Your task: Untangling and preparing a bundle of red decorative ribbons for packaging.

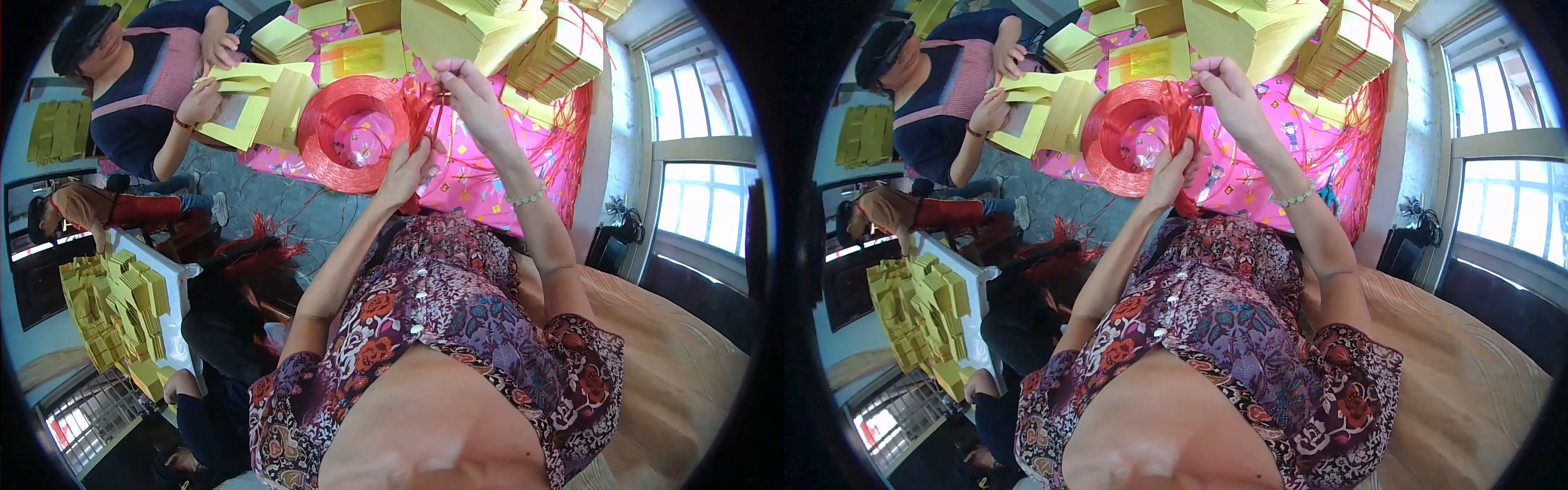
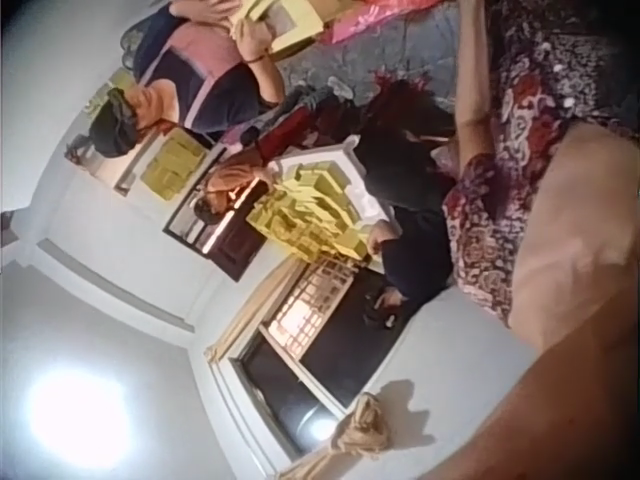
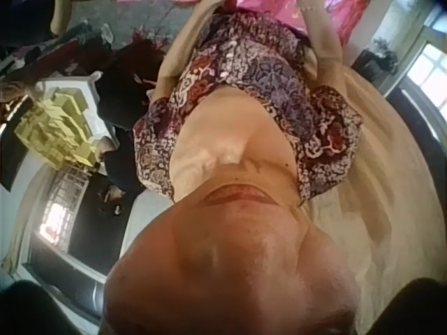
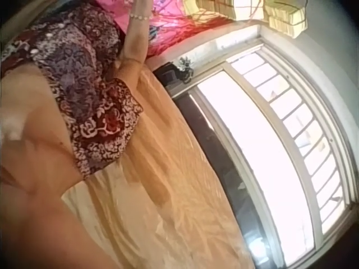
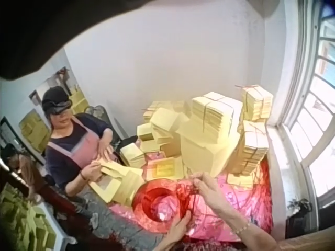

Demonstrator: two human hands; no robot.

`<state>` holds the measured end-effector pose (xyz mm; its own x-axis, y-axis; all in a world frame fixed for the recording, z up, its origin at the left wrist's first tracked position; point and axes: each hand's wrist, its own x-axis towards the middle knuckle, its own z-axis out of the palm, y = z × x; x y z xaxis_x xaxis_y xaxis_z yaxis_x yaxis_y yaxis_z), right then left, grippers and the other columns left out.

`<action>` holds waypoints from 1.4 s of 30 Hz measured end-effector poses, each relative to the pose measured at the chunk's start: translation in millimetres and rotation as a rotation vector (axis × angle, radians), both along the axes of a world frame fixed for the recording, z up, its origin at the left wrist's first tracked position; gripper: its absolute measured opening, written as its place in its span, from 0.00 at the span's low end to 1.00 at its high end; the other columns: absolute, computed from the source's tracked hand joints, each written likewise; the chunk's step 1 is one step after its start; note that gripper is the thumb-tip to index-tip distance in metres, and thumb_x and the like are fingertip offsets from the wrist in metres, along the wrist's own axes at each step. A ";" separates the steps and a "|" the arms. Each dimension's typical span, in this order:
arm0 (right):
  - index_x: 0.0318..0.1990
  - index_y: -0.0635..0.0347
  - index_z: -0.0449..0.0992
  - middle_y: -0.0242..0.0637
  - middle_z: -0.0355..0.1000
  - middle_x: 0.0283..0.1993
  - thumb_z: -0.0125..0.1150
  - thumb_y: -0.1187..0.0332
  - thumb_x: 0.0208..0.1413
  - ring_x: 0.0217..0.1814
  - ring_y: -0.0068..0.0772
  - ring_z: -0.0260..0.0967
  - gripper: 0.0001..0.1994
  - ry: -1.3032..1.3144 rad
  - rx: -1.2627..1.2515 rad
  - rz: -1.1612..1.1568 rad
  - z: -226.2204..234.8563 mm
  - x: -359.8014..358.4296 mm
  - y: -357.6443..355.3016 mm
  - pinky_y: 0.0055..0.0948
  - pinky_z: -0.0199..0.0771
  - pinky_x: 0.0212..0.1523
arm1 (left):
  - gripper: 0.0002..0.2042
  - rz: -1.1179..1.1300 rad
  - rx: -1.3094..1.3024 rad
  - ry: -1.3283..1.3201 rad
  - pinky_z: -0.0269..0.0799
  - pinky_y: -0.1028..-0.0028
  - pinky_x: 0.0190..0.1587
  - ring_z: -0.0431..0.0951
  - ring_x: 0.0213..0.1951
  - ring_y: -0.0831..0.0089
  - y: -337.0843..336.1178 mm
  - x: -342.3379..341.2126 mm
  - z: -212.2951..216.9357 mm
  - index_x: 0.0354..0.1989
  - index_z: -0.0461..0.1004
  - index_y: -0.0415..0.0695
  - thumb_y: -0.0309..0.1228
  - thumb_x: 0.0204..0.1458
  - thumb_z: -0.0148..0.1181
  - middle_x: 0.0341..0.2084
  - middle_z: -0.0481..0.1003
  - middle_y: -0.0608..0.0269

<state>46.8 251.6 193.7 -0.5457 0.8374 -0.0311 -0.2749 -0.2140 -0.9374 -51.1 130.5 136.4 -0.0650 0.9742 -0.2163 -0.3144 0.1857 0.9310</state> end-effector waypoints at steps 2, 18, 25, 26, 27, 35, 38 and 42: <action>0.47 0.64 0.65 0.34 0.65 0.40 0.46 0.69 0.59 0.42 0.22 0.63 0.12 -0.102 0.181 -0.052 -6.0 6.3 -0.4 0.23 0.65 0.45 | 0.15 -0.020 -0.076 -0.118 0.44 0.83 0.15 0.50 0.13 0.87 0.9 -4.6 7.3 0.35 0.67 0.43 0.41 0.61 0.37 0.12 0.54 0.78; 0.20 0.55 0.55 0.32 0.61 0.25 0.38 0.57 0.63 0.34 0.27 0.61 0.20 -0.119 0.212 0.323 22.0 11.3 -21.0 0.28 0.64 0.42 | 0.13 -0.382 0.045 -0.081 0.47 0.83 0.18 0.52 0.16 0.86 13.6 -8.0 48.4 0.33 0.64 0.44 0.42 0.59 0.45 0.15 0.54 0.77; 0.21 0.59 0.57 0.34 0.62 0.27 0.35 0.57 0.63 0.36 0.28 0.63 0.21 -0.309 0.453 -0.006 45.8 47.0 45.2 0.27 0.62 0.46 | 0.11 -0.455 0.090 0.171 0.58 0.83 0.23 0.61 0.20 0.85 3.9 -17.9 30.8 0.35 0.65 0.43 0.39 0.59 0.45 0.17 0.59 0.75; 0.21 0.57 0.58 0.34 0.62 0.28 0.36 0.56 0.63 0.36 0.29 0.63 0.20 -0.163 0.435 -0.017 52.0 59.9 65.0 0.28 0.62 0.47 | 0.11 -0.493 0.102 0.185 0.58 0.82 0.23 0.62 0.20 0.85 0.4 -23.1 20.5 0.33 0.64 0.43 0.38 0.59 0.44 0.17 0.59 0.75; 0.22 0.55 0.59 0.32 0.61 0.28 0.37 0.57 0.63 0.37 0.28 0.63 0.19 -0.064 0.231 -0.090 64.1 82.1 75.0 0.29 0.63 0.48 | 0.11 -0.517 0.109 0.177 0.58 0.82 0.23 0.62 0.20 0.85 -0.9 -25.9 16.4 0.33 0.64 0.43 0.38 0.59 0.44 0.17 0.59 0.75; 0.22 0.55 0.63 0.33 0.67 0.30 0.49 0.57 0.59 0.39 0.25 0.65 0.16 -0.138 0.059 -0.233 13.9 204.8 164.6 0.29 0.66 0.46 | 0.12 -0.642 -0.160 0.067 0.56 0.82 0.21 0.59 0.20 0.87 -28.6 -74.3 -19.9 0.31 0.63 0.46 0.40 0.60 0.41 0.18 0.60 0.76; 0.33 0.62 0.69 0.37 0.68 0.36 0.52 0.55 0.57 0.40 0.29 0.66 0.16 -0.757 0.122 -0.151 -12.8 217.1 157.0 0.29 0.66 0.45 | 0.13 -0.539 -0.119 0.245 0.57 0.80 0.23 0.61 0.21 0.84 -24.5 -77.9 -13.8 0.29 0.64 0.44 0.40 0.60 0.42 0.19 0.61 0.74; 0.52 0.66 0.62 0.51 0.63 0.49 0.58 0.55 0.52 0.45 0.43 0.65 0.26 -1.762 0.852 -0.367 -21.0 176.7 104.8 0.39 0.66 0.45 | 0.16 -0.461 0.124 0.725 0.63 0.67 0.31 0.69 0.27 0.67 -10.1 -87.4 5.4 0.31 0.65 0.38 0.41 0.58 0.43 0.22 0.68 0.57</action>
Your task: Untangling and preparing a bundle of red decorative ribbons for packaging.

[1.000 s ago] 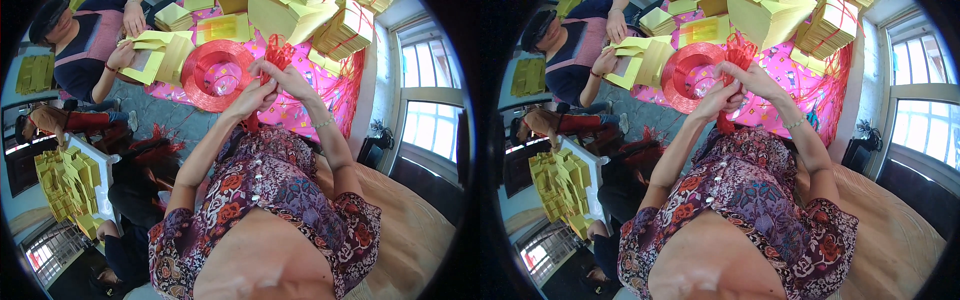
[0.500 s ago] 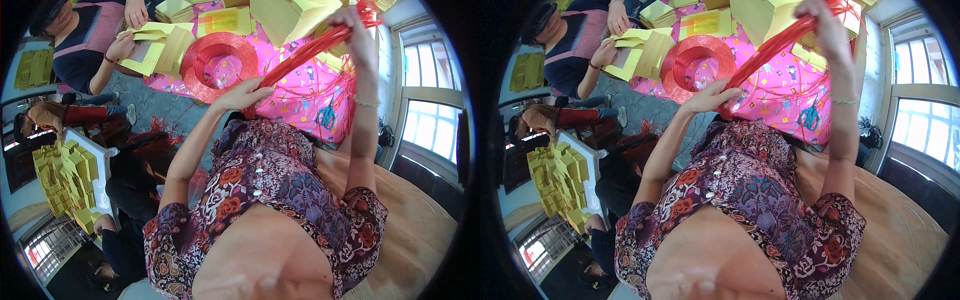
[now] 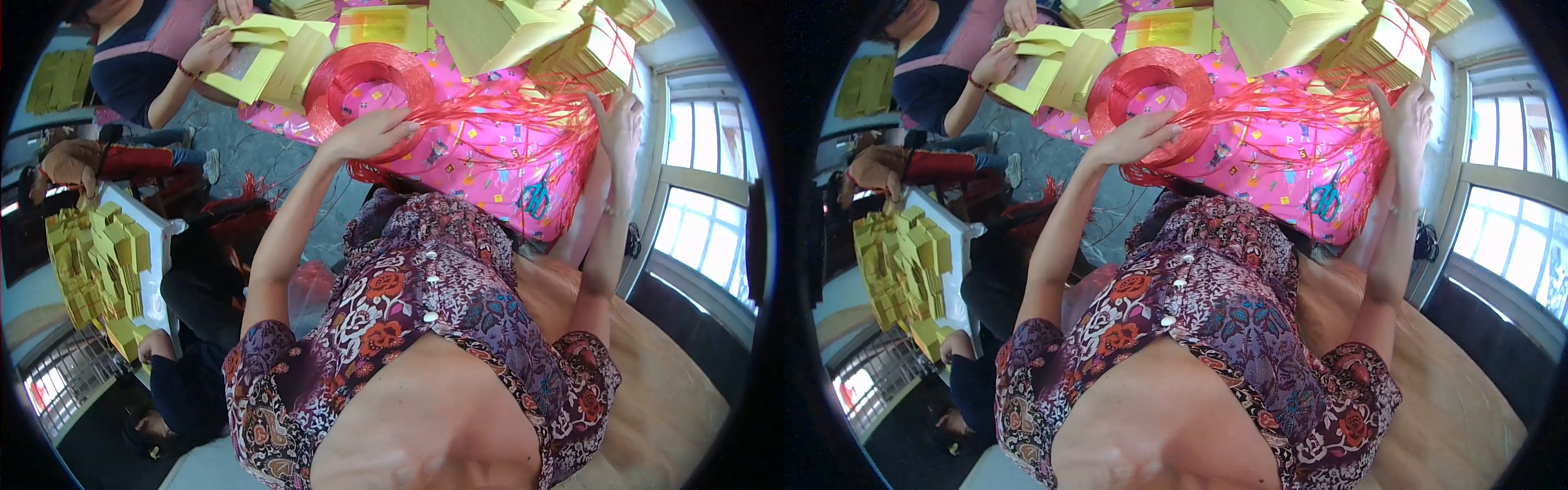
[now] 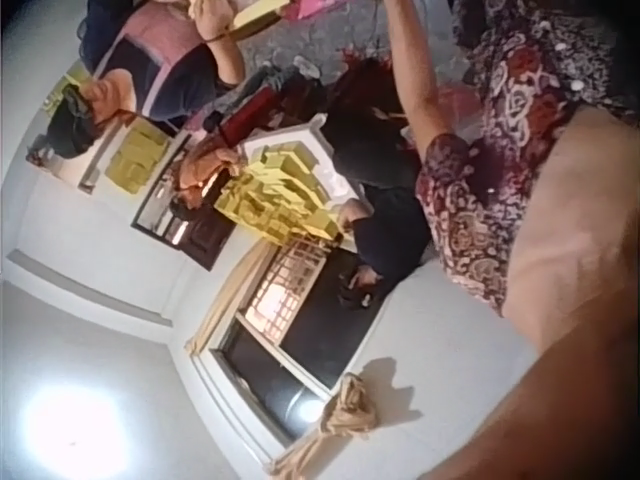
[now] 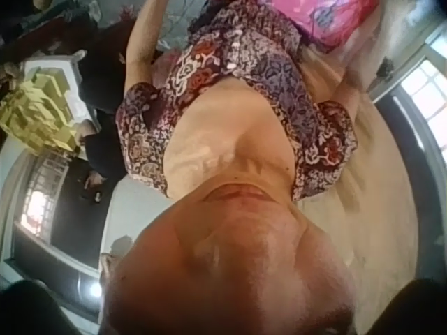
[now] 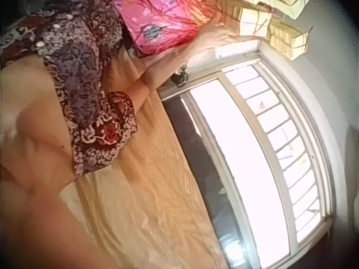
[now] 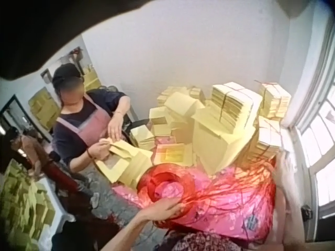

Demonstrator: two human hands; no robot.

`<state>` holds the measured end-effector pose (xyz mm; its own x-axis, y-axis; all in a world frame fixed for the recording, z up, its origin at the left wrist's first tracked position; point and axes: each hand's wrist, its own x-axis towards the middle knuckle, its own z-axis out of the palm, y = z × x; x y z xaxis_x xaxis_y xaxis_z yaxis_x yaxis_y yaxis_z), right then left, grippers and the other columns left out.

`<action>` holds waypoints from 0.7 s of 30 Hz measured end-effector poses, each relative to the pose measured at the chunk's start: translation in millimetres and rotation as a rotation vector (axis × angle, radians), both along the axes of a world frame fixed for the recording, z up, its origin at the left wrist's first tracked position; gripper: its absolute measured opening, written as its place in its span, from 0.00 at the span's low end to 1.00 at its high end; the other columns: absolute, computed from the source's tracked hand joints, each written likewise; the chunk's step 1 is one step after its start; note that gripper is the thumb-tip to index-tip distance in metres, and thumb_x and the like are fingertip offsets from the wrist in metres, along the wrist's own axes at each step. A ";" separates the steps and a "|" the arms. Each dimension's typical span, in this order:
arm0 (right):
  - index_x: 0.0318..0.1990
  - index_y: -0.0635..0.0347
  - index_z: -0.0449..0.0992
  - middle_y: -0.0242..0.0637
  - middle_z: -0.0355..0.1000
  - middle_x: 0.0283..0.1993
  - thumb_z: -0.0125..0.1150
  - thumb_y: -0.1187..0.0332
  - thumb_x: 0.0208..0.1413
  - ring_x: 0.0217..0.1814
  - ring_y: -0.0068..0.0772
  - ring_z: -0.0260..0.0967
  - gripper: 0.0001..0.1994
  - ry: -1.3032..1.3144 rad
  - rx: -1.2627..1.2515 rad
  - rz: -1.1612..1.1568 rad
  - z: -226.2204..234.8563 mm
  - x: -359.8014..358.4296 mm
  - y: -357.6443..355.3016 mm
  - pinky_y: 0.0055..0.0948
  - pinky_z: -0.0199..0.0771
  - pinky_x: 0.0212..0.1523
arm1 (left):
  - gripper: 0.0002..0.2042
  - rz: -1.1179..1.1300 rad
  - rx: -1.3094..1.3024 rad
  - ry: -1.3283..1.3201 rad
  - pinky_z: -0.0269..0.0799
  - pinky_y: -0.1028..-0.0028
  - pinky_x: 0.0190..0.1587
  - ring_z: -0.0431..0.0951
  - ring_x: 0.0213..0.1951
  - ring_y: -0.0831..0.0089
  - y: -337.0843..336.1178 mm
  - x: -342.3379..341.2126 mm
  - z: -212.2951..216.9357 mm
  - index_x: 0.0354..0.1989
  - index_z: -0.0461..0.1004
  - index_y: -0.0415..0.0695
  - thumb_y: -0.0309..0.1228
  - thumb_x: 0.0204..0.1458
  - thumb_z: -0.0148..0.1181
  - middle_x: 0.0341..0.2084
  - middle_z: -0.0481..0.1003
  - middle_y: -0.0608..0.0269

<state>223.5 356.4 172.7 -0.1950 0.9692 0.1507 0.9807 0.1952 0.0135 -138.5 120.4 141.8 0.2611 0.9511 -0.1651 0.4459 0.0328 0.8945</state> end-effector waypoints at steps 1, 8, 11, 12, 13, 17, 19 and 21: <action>0.52 0.65 0.62 0.51 0.63 0.49 0.59 0.56 0.51 0.46 0.44 0.64 0.27 0.154 0.159 0.175 27.3 -24.8 -29.3 0.39 0.65 0.47 | 0.16 -0.056 0.054 0.129 0.63 0.64 0.33 0.70 0.29 0.63 7.8 1.5 10.4 0.32 0.65 0.37 0.41 0.57 0.44 0.24 0.69 0.52; 0.54 0.59 0.61 0.45 0.67 0.46 0.60 0.60 0.48 0.53 0.44 0.62 0.26 0.521 -0.312 1.116 41.1 -150.9 -120.7 0.39 0.57 0.55 | 0.18 -0.253 0.124 -0.008 0.66 0.70 0.41 0.71 0.37 0.69 41.8 17.9 41.7 0.44 0.65 0.34 0.40 0.58 0.44 0.32 0.72 0.54; 0.53 0.60 0.61 0.48 0.67 0.44 0.55 0.61 0.51 0.49 0.49 0.64 0.23 0.429 -0.281 1.219 38.6 -161.1 -122.7 0.40 0.62 0.51 | 0.15 -0.198 0.158 -0.131 0.64 0.71 0.34 0.69 0.30 0.71 38.5 9.1 41.9 0.40 0.67 0.37 0.38 0.58 0.43 0.25 0.69 0.60; 0.50 0.61 0.62 0.49 0.68 0.41 0.54 0.61 0.52 0.45 0.50 0.65 0.20 0.454 -0.377 1.197 33.4 -161.5 -121.5 0.40 0.65 0.46 | 0.16 -0.188 0.095 -0.133 0.64 0.74 0.32 0.66 0.28 0.77 36.0 6.6 44.8 0.41 0.68 0.37 0.39 0.58 0.44 0.23 0.67 0.64; 0.48 0.62 0.63 0.50 0.68 0.39 0.52 0.61 0.54 0.42 0.51 0.67 0.18 0.477 -0.472 1.171 29.8 -162.1 -121.0 0.41 0.67 0.42 | 0.16 -0.181 0.094 -0.136 0.64 0.74 0.32 0.66 0.28 0.77 34.2 3.6 44.6 0.41 0.68 0.37 0.39 0.58 0.44 0.23 0.67 0.64; 0.43 0.63 0.63 0.52 0.69 0.35 0.49 0.61 0.56 0.37 0.53 0.68 0.15 0.284 -0.555 1.186 29.4 -169.2 -123.1 0.43 0.67 0.34 | 0.16 -0.197 -0.191 -0.070 0.62 0.76 0.28 0.64 0.25 0.80 27.1 -5.5 35.9 0.40 0.68 0.39 0.41 0.57 0.45 0.20 0.64 0.68; 0.41 0.63 0.64 0.52 0.68 0.29 0.46 0.60 0.58 0.33 0.54 0.68 0.14 0.206 -0.732 1.182 35.5 -175.4 -124.4 0.45 0.66 0.33 | 0.16 -0.187 -0.234 -0.043 0.62 0.76 0.28 0.63 0.24 0.80 24.4 -9.9 30.1 0.40 0.68 0.40 0.42 0.57 0.46 0.19 0.64 0.69; 0.41 0.63 0.64 0.52 0.68 0.28 0.45 0.59 0.58 0.32 0.54 0.67 0.15 0.243 -0.740 1.185 29.2 -177.1 -122.2 0.45 0.65 0.32 | 0.16 -0.223 -0.250 -0.054 0.63 0.77 0.29 0.66 0.26 0.80 25.3 -11.5 28.9 0.39 0.69 0.41 0.42 0.57 0.46 0.21 0.67 0.69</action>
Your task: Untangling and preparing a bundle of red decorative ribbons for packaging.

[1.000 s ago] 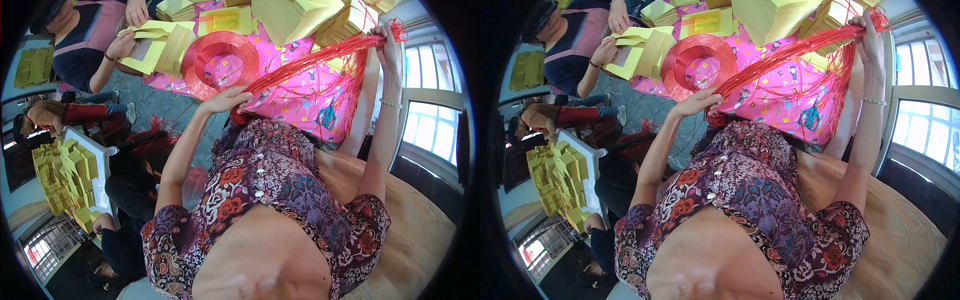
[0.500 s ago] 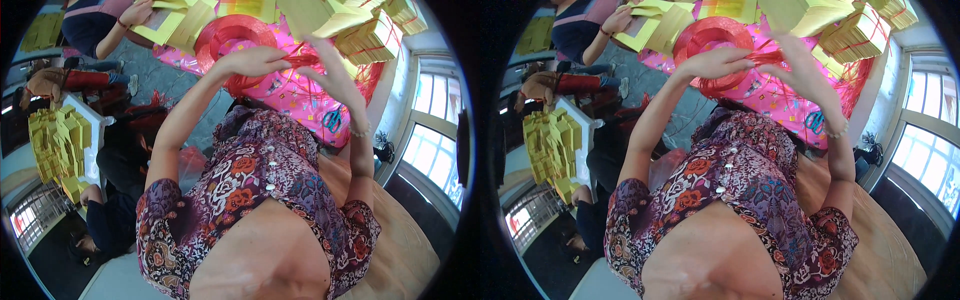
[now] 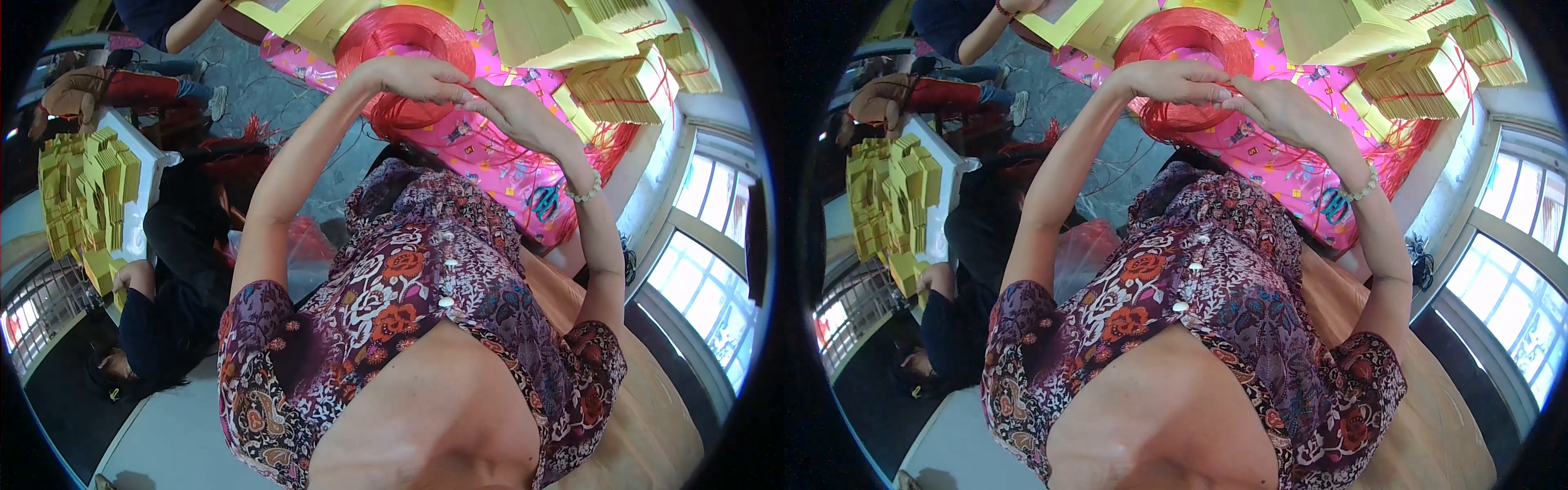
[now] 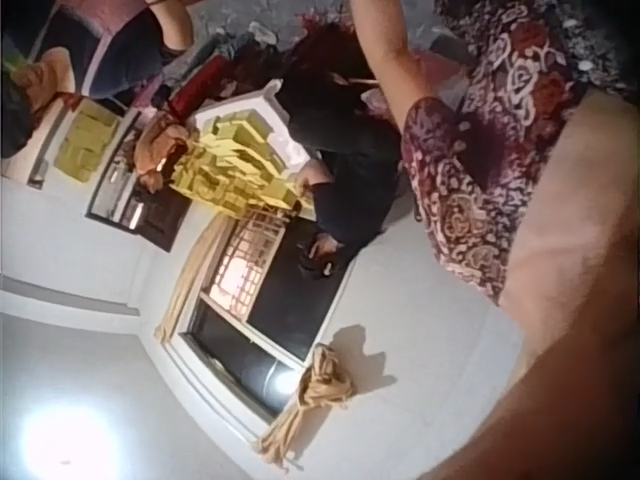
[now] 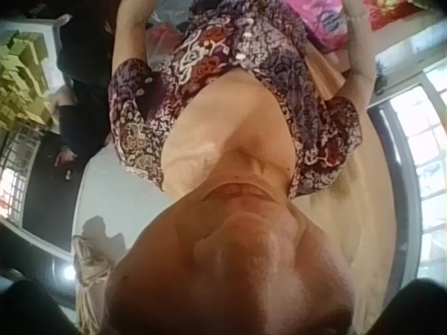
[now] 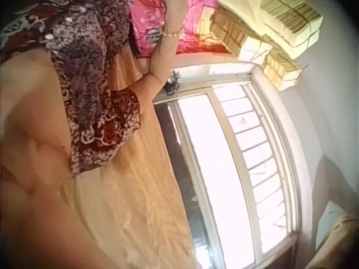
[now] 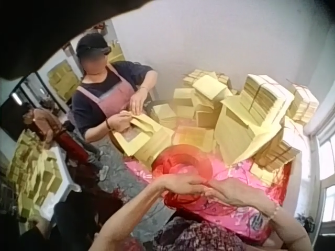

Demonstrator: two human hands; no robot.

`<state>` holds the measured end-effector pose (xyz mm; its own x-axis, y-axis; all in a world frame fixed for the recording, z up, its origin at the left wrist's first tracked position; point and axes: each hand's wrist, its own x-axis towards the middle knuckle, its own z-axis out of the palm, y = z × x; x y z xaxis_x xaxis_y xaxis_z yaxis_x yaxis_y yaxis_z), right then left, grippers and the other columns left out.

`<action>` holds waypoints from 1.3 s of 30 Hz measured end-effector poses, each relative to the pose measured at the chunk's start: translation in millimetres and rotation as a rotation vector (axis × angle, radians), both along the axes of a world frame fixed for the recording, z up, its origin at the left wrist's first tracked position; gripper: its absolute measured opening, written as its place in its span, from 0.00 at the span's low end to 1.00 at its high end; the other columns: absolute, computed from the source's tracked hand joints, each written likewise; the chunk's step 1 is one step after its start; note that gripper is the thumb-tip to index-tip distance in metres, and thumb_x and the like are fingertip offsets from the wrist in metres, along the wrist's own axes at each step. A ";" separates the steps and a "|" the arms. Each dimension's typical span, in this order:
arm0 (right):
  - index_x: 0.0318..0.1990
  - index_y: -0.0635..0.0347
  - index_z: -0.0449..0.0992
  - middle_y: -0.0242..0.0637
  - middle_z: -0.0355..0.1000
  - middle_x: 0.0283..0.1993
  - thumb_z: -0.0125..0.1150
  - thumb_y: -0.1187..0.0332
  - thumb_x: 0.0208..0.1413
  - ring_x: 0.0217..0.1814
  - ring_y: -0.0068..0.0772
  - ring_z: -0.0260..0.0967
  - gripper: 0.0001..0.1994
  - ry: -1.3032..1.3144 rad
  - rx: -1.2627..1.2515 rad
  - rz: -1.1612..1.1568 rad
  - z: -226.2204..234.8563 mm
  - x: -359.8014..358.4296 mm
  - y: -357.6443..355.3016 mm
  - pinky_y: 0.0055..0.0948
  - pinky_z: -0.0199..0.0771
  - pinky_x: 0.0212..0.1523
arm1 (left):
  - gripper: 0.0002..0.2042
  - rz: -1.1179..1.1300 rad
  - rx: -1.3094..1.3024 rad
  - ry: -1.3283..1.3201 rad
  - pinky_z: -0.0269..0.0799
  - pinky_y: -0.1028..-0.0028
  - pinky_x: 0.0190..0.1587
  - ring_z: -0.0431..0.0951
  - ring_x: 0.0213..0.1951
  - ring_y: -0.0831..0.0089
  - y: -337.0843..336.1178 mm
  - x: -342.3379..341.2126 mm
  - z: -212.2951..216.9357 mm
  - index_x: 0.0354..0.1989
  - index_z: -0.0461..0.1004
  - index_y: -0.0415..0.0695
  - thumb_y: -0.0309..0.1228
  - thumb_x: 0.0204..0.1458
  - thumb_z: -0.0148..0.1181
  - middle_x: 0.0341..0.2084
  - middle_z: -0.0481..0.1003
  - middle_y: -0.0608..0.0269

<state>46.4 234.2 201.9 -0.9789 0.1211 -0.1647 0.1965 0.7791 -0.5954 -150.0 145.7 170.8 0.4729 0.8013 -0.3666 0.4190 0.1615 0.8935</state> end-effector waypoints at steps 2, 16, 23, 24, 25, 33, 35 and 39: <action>0.41 0.63 0.65 0.53 0.68 0.26 0.45 0.58 0.58 0.31 0.54 0.67 0.15 0.024 -0.024 0.001 -1.8 -4.4 3.4 0.45 0.65 0.32 | 0.15 0.087 0.073 -0.036 0.64 0.77 0.30 0.68 0.27 0.80 -3.5 -1.0 -3.6 0.38 0.70 0.42 0.42 0.56 0.47 0.22 0.69 0.68; 0.32 0.61 0.66 0.44 0.67 0.16 0.50 0.60 0.55 0.20 0.47 0.68 0.12 0.095 0.400 -0.017 14.2 -3.1 -34.3 0.41 0.66 0.19 | 0.12 1.014 -0.423 -1.741 0.61 0.61 0.52 0.69 0.45 0.64 -62.0 65.8 -33.8 0.37 0.69 0.46 0.41 0.57 0.46 0.39 0.72 0.60; 0.39 0.57 0.68 0.49 0.70 0.25 0.47 0.63 0.56 0.29 0.51 0.70 0.10 -0.034 0.369 -0.313 41.3 60.1 38.9 0.45 0.67 0.28 | 0.11 1.697 -0.305 -1.869 0.50 0.54 0.58 0.69 0.41 0.65 -88.2 -5.1 -75.7 0.32 0.66 0.43 0.35 0.59 0.38 0.34 0.71 0.60; 0.38 0.58 0.68 0.50 0.70 0.26 0.46 0.62 0.57 0.29 0.51 0.70 0.10 0.017 0.383 -0.367 36.8 73.1 56.3 0.45 0.67 0.28 | 0.11 1.694 -0.301 -1.868 0.50 0.54 0.58 0.69 0.41 0.65 -94.8 -13.9 -78.6 0.32 0.66 0.43 0.35 0.59 0.38 0.34 0.71 0.60; 0.39 0.58 0.69 0.49 0.71 0.27 0.44 0.62 0.59 0.30 0.51 0.70 0.11 -0.019 0.344 -0.393 29.8 85.8 76.3 0.44 0.68 0.30 | 0.12 1.697 -0.249 -1.964 0.50 0.54 0.58 0.69 0.40 0.66 -102.7 -21.5 -85.3 0.31 0.65 0.43 0.35 0.60 0.36 0.32 0.70 0.61; 0.45 0.59 0.69 0.52 0.68 0.38 0.44 0.57 0.58 0.42 0.51 0.67 0.16 -0.329 0.448 -0.390 -31.0 112.0 122.5 0.43 0.66 0.42 | 0.10 1.670 0.026 -1.937 0.61 0.64 0.45 0.64 0.27 0.74 -97.6 7.3 -92.0 0.27 0.61 0.44 0.34 0.59 0.39 0.19 0.62 0.68; 0.49 0.60 0.67 0.50 0.63 0.48 0.48 0.57 0.56 0.53 0.50 0.59 0.19 -0.392 0.626 -0.405 -21.2 90.0 91.3 0.44 0.61 0.53 | 0.09 1.796 0.092 -1.633 0.62 0.65 0.41 0.61 0.25 0.74 -86.5 26.7 -73.5 0.28 0.62 0.45 0.33 0.59 0.42 0.18 0.59 0.71; 0.55 0.63 0.61 0.51 0.60 0.55 0.51 0.61 0.55 0.58 0.50 0.55 0.23 0.139 0.195 -0.239 2.6 22.7 14.3 0.39 0.55 0.59 | 0.08 1.691 0.139 -1.571 0.63 0.67 0.39 0.61 0.25 0.75 -71.2 56.8 -67.4 0.29 0.62 0.48 0.35 0.59 0.43 0.20 0.60 0.71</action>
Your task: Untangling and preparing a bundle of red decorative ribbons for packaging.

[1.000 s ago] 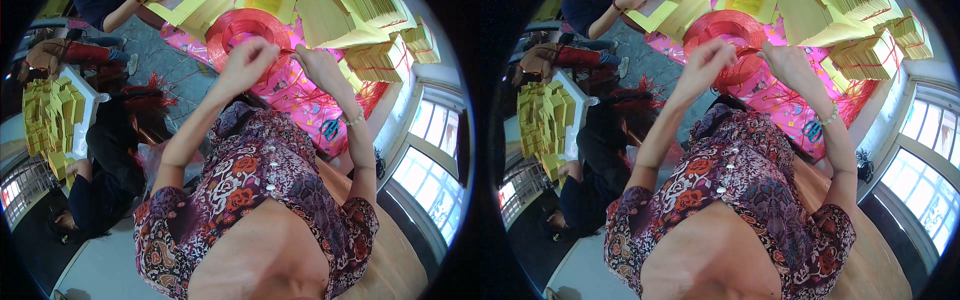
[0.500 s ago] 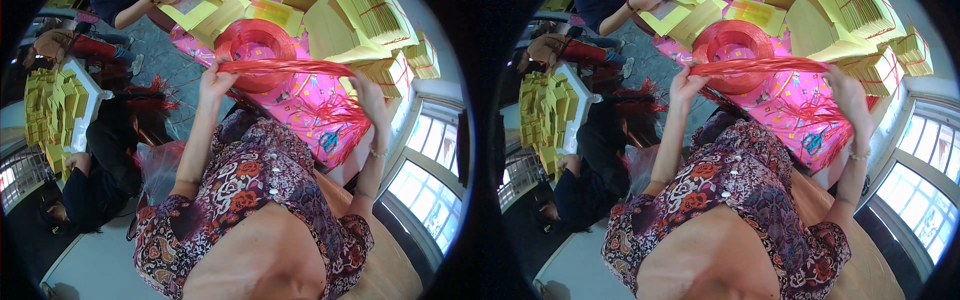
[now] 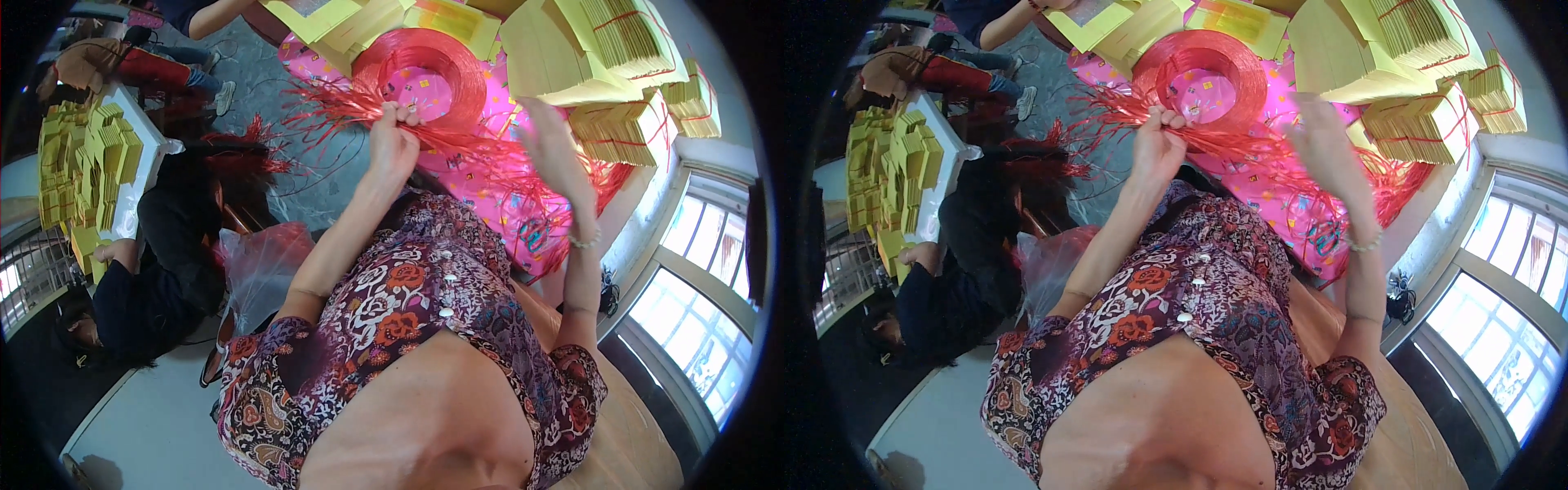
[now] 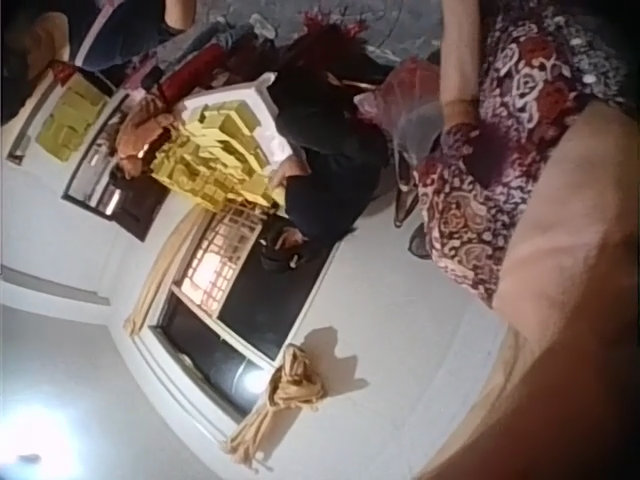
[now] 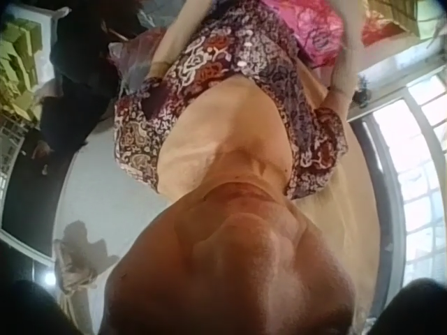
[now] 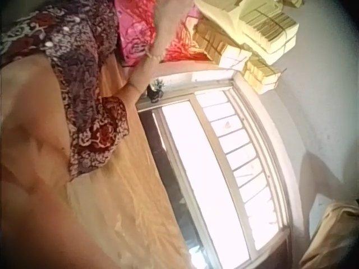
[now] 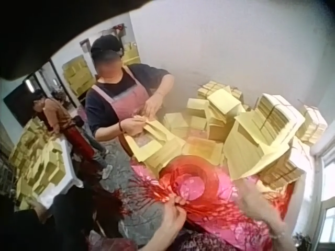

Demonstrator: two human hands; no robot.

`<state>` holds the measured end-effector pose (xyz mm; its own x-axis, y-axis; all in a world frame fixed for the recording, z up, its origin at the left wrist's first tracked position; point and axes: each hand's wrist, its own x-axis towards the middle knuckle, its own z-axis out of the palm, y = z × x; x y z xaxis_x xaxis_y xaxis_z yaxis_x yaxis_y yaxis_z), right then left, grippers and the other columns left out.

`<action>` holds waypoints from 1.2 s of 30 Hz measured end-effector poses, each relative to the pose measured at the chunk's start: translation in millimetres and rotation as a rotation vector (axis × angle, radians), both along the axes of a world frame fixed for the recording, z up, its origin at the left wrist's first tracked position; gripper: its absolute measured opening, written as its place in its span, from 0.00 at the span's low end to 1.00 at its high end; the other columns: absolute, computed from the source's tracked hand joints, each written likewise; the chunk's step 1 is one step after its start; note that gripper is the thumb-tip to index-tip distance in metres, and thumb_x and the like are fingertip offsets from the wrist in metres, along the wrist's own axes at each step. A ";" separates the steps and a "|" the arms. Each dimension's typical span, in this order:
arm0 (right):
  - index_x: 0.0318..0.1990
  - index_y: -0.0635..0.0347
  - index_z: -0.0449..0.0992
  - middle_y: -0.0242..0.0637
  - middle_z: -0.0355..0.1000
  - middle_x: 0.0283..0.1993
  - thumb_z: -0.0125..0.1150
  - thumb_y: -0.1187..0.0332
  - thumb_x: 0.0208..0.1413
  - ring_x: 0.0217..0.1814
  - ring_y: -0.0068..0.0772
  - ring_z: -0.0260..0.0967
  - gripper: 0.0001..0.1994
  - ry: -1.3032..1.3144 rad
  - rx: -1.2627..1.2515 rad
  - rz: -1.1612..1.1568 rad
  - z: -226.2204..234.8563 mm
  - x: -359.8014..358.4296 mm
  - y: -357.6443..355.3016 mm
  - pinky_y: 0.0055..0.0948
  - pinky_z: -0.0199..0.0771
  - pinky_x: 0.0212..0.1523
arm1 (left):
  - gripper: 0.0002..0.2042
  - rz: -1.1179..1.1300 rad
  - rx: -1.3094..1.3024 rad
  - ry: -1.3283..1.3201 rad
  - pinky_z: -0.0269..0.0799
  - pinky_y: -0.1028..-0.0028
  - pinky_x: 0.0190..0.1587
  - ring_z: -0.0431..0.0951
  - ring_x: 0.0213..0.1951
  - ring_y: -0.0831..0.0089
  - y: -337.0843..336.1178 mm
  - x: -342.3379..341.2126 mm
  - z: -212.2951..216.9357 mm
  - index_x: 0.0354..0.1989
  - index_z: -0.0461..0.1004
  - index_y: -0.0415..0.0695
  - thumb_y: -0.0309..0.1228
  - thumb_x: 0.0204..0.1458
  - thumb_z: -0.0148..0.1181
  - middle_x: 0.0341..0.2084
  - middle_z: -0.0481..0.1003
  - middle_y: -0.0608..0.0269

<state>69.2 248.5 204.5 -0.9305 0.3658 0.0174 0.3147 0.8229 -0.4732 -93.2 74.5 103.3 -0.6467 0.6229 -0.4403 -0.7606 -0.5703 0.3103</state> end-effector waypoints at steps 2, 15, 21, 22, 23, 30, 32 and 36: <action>0.50 0.65 0.64 0.51 0.64 0.50 0.54 0.61 0.52 0.53 0.47 0.60 0.21 0.097 0.062 0.099 -16.9 -28.1 -41.3 0.42 0.58 0.54 | 0.09 -0.022 0.003 0.028 0.64 0.68 0.38 0.61 0.25 0.75 11.9 17.6 11.3 0.29 0.62 0.47 0.35 0.60 0.41 0.20 0.61 0.70; 0.42 0.65 0.65 0.53 0.68 0.28 0.45 0.62 0.59 0.31 0.53 0.67 0.13 -0.268 -0.274 0.185 -14.6 -6.9 -27.9 0.42 0.65 0.32 | 0.12 -0.074 0.053 -0.225 0.67 0.65 0.45 0.69 0.31 0.68 12.8 -1.7 -13.7 0.29 0.63 0.42 0.36 0.60 0.40 0.23 0.67 0.64; 0.36 0.67 0.67 0.51 0.67 0.28 0.44 0.62 0.60 0.32 0.46 0.66 0.14 -0.283 -0.327 0.066 -23.6 63.2 51.5 0.37 0.63 0.34 | 0.12 0.055 0.006 -0.297 0.67 0.64 0.45 0.68 0.28 0.69 -2.9 -51.8 -36.6 0.28 0.62 0.43 0.36 0.60 0.39 0.22 0.66 0.63; 0.37 0.67 0.67 0.51 0.68 0.29 0.44 0.61 0.59 0.33 0.49 0.66 0.14 -0.310 -0.288 0.014 -31.6 71.3 61.7 0.39 0.64 0.35 | 0.11 0.077 -0.052 -0.259 0.67 0.64 0.44 0.67 0.28 0.70 -4.8 -54.0 -36.9 0.28 0.62 0.43 0.35 0.60 0.39 0.22 0.65 0.64; 0.38 0.66 0.68 0.52 0.69 0.30 0.44 0.61 0.59 0.34 0.52 0.67 0.15 -0.337 -0.246 -0.042 -39.2 79.4 71.2 0.41 0.64 0.36 | 0.11 0.081 -0.052 -0.258 0.67 0.64 0.44 0.67 0.28 0.70 -6.6 -55.7 -35.5 0.28 0.62 0.43 0.35 0.60 0.39 0.22 0.65 0.64; 0.40 0.68 0.67 0.51 0.66 0.25 0.42 0.60 0.60 0.28 0.46 0.64 0.16 -0.429 -0.176 -0.151 -106.3 131.1 126.9 0.39 0.62 0.33 | 0.12 0.220 -0.076 -0.107 0.66 0.63 0.46 0.67 0.27 0.70 -16.3 -55.8 -37.4 0.28 0.62 0.42 0.35 0.61 0.37 0.20 0.65 0.65; 0.40 0.67 0.68 0.52 0.67 0.26 0.43 0.59 0.60 0.29 0.47 0.65 0.17 -0.447 -0.127 -0.174 -116.3 137.8 131.7 0.39 0.63 0.33 | 0.12 0.248 -0.103 -0.094 0.67 0.64 0.44 0.66 0.26 0.71 -14.8 -50.0 -31.4 0.28 0.62 0.42 0.35 0.61 0.38 0.20 0.65 0.66; 0.43 0.66 0.68 0.55 0.69 0.32 0.44 0.58 0.59 0.38 0.50 0.68 0.18 -0.580 -0.160 -0.205 -123.0 137.0 133.4 0.40 0.64 0.39 | 0.10 0.160 -0.119 0.077 0.61 0.73 0.30 0.58 0.20 0.77 -13.7 -31.9 -17.0 0.29 0.62 0.45 0.36 0.60 0.40 0.17 0.59 0.71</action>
